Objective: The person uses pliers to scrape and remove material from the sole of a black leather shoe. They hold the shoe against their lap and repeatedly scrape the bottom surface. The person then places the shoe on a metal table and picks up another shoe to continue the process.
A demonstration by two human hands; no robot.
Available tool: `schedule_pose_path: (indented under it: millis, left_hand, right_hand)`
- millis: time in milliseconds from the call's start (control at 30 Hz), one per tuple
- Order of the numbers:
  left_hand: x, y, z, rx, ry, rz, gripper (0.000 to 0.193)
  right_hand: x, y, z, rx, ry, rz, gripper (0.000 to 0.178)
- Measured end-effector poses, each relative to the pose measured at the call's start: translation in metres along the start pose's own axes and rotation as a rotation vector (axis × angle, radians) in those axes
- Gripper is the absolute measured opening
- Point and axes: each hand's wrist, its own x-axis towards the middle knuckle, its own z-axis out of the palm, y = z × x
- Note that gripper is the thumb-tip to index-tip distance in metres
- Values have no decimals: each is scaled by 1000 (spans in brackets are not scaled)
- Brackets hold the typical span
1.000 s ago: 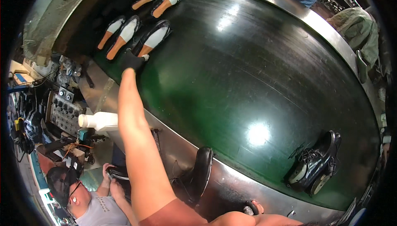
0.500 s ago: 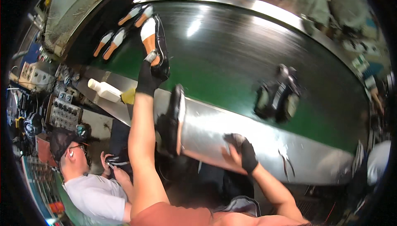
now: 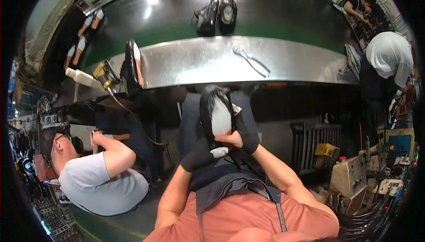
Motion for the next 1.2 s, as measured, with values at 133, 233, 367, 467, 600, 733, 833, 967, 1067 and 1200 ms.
schedule_pose_path:
  millis: [133,233,367,467,600,733,833,967,1067,1200]
  left_hand:
    - [-39,1,-12,-113,127,74,102]
    - [-48,11,-33,-124,259,58,92]
    - [-57,49,-40,168,233,99,56]
    - [-65,70,-16,251,634,344,51]
    - [-58,22,-1,-125,887,168,53]
    - [-75,-7,1,300,721,-47,52]
    - [-70,4,6,321,709,12,55]
    - [-50,20,-6,28,755,39,54]
    - [-38,-1,5,-232,722,-27,60]
    - [-39,-50,30,-156,633,-21,68]
  right_hand:
    - [-32,29,3,-100,-238,-82,100]
    - [-33,55,22,-4,-403,-1,91]
    - [-4,24,18,-110,-546,-170,85]
    - [17,-5,8,-203,-508,-287,83]
    - [16,12,1,-345,-250,-43,93]
    - [-4,69,9,-548,-177,-74,97]
    - [-12,98,3,-505,-239,-16,97]
    - [19,82,0,-292,-227,51,88]
    - [44,67,-8,-321,-226,73,72]
    - [45,74,-24,-465,-398,157,65]
